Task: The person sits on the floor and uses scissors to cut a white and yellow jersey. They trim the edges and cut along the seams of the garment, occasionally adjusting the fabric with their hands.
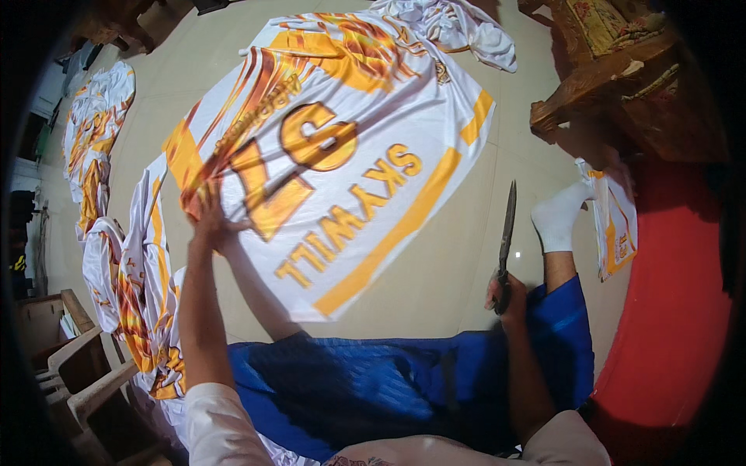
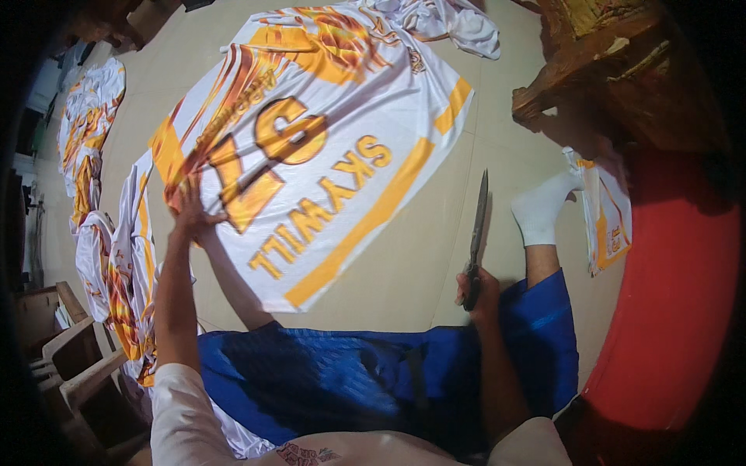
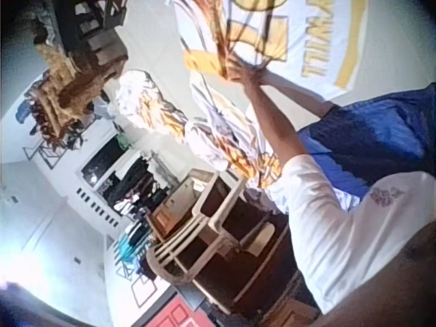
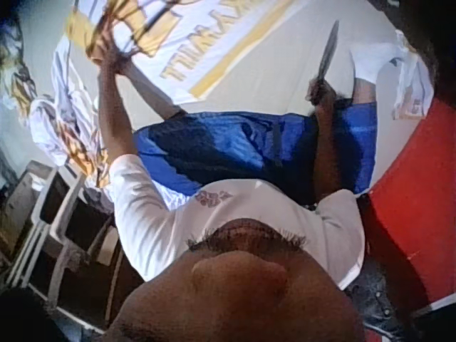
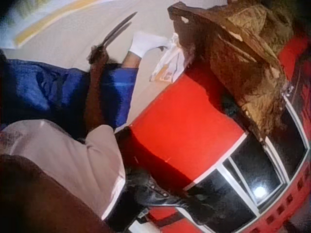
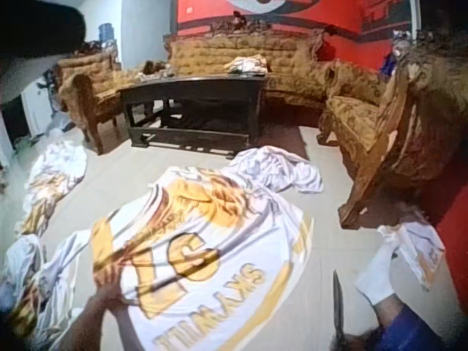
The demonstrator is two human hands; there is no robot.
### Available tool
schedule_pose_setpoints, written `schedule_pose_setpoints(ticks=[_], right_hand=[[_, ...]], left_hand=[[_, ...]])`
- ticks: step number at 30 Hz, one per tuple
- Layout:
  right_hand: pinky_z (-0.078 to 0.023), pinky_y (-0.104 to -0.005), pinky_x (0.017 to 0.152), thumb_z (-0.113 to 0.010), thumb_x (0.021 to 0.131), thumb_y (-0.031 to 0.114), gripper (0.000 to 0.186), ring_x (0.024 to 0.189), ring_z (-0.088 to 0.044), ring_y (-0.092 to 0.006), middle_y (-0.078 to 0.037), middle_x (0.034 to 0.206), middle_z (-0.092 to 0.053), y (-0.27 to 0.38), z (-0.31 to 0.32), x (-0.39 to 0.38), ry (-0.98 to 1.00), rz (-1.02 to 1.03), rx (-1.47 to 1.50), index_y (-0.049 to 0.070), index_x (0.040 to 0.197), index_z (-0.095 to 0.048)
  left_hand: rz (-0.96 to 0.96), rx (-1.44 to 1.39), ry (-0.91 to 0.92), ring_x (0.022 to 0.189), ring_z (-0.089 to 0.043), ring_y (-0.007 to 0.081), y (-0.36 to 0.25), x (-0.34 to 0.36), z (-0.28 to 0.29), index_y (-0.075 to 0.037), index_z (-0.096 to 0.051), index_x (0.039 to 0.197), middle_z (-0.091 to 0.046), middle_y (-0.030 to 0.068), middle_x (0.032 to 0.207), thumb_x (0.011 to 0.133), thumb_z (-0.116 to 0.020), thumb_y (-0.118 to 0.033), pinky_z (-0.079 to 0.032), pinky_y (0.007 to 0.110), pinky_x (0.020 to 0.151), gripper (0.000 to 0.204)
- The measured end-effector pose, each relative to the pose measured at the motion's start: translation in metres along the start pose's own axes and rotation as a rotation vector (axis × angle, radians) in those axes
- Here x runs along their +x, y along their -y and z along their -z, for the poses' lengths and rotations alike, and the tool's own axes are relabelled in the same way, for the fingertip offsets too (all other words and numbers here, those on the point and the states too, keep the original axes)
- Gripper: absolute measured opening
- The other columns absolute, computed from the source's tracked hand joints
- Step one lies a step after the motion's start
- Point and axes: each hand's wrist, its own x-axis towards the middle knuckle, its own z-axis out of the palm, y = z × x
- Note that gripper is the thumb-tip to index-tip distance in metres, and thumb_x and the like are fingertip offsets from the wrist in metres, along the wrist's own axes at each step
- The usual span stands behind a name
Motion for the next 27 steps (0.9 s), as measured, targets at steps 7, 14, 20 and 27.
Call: schedule_pose_setpoints(ticks=[7, 14, 20, 27], right_hand=[[-0.038, -0.0293, 0.053, -0.078, 0.096, 0.031, 0.04, 0.057, -0.048, -0.0091, 0.003, 0.064, -0.053, 0.058, -0.001, 0.067, -0.093, 0.243, -0.405, 0.007, 0.074, -0.055], [-0.047, -0.0395, 0.063, -0.08, 0.089, 0.049, 0.045, 0.065, -0.062, -0.021, -0.006, 0.068, -0.062, 0.152, -0.09, 0.202, -0.12, 0.327, -0.772, 0.005, 0.088, -0.069], [-0.053, -0.0506, 0.089, -0.074, 0.089, 0.059, 0.05, 0.104, -0.071, -0.0382, -0.015, 0.099, -0.075, 0.173, -0.085, 0.291, -0.161, 0.472, -1.093, 0.017, 0.116, -0.069], [-0.053, -0.0553, 0.087, -0.073, 0.089, 0.055, 0.052, 0.099, -0.071, -0.0435, -0.021, 0.098, -0.074, 0.142, -0.064, 0.248, -0.096, 0.566, -1.327, 0.015, 0.122, -0.065]], left_hand=[[0.205, 0.022, -0.176, 0.16, -0.016, 0.0437, -0.062, -0.041, 0.036, -0.019, -0.011, 0.17, -0.01, 0.0227, 0.174, 0.073, -0.084, -0.068, -0.012, 0.07, 0.122, 0.13], [0.331, 0.133, 0.185, 0.159, -0.004, 0.05, -0.191, -0.173, 0.018, -0.003, -0.014, 0.167, -0.001, 0.0252, 0.174, 0.078, -0.07, -0.08, -0.013, 0.087, 0.11, 0.13], [0.444, -0.113, 0.18, 0.159, 0.002, 0.0526, -0.18, -0.184, 0.016, 0.006, -0.01, 0.165, 0.0, 0.031, 0.172, 0.077, -0.075, -0.077, -0.012, 0.059, 0.128, 0.137], [0.51, -0.098, 0.271, 0.16, 0.008, 0.0489, -0.166, -0.2, 0.029, -0.003, -0.004, 0.168, 0.007, 0.0259, 0.174, 0.072, -0.081, -0.073, -0.004, 0.082, 0.115, 0.141]])
